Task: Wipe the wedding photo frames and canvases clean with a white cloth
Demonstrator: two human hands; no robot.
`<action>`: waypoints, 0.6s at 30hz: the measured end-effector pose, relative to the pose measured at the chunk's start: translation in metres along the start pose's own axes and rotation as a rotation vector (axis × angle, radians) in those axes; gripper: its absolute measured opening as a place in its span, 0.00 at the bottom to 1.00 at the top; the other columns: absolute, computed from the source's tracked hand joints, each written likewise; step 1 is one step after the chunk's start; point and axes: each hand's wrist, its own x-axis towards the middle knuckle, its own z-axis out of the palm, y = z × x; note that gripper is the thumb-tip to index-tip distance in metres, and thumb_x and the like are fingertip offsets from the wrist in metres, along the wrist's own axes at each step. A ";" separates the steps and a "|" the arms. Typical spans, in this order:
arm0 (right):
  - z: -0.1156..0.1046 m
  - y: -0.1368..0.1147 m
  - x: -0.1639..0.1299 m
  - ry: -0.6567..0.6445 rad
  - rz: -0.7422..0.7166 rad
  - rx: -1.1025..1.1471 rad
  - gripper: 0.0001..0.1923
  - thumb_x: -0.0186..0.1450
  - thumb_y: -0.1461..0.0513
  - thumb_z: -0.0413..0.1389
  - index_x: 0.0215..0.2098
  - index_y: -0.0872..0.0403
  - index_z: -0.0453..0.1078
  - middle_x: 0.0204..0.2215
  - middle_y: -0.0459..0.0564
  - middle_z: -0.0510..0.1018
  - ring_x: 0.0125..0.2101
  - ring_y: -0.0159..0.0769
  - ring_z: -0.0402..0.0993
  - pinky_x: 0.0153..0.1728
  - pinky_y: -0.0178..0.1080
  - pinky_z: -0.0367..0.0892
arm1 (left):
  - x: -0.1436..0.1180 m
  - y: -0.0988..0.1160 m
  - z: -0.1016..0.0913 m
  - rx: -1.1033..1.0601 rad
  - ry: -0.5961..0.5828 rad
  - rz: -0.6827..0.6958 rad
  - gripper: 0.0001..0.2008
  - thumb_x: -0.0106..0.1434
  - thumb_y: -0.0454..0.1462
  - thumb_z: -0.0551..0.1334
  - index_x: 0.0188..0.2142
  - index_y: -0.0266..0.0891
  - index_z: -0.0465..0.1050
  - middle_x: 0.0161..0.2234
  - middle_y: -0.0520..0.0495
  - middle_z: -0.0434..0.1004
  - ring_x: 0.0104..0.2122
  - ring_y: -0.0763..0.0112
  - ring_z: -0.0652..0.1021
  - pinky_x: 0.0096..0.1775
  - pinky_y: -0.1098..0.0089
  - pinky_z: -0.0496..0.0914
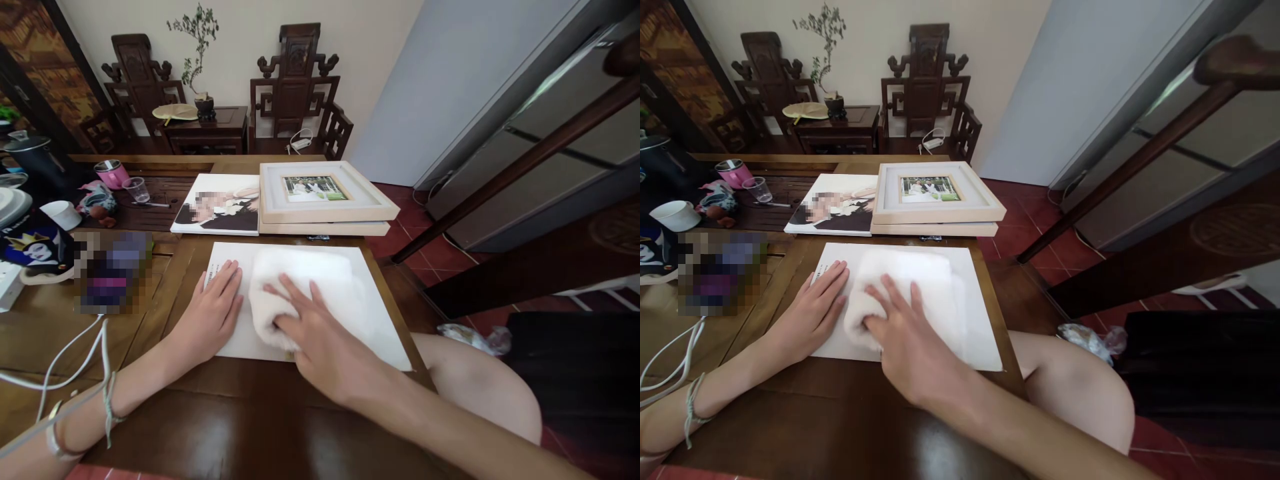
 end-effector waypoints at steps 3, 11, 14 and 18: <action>0.017 -0.008 -0.027 -0.053 -0.101 0.039 0.21 0.53 0.74 0.50 0.42 0.57 0.74 0.68 0.62 0.52 0.68 0.60 0.32 0.60 0.73 0.37 | 0.000 0.000 0.000 0.018 -0.006 -0.002 0.25 0.73 0.38 0.41 0.65 0.34 0.55 0.68 0.36 0.53 0.68 0.55 0.54 0.63 0.45 0.53; 0.012 -0.009 -0.045 -0.086 -0.219 0.116 0.17 0.53 0.74 0.50 0.36 0.56 0.75 0.65 0.59 0.62 0.67 0.59 0.44 0.60 0.71 0.44 | 0.000 -0.001 0.001 0.045 0.008 0.024 0.25 0.72 0.37 0.41 0.65 0.31 0.55 0.67 0.35 0.54 0.68 0.55 0.55 0.63 0.45 0.53; -0.005 0.001 -0.022 -0.034 -0.137 0.058 0.26 0.50 0.77 0.47 0.43 0.57 0.73 0.66 0.59 0.58 0.68 0.52 0.40 0.64 0.66 0.42 | -0.001 -0.001 0.001 0.037 0.017 0.026 0.24 0.72 0.36 0.41 0.65 0.34 0.55 0.67 0.36 0.54 0.67 0.56 0.55 0.63 0.45 0.54; -0.015 0.019 0.017 0.066 -0.059 -0.032 0.29 0.51 0.78 0.47 0.50 0.60 0.70 0.62 0.65 0.65 0.69 0.51 0.36 0.64 0.66 0.40 | -0.002 0.000 0.001 0.003 0.031 0.016 0.24 0.72 0.37 0.42 0.65 0.36 0.56 0.67 0.37 0.55 0.67 0.56 0.56 0.63 0.45 0.53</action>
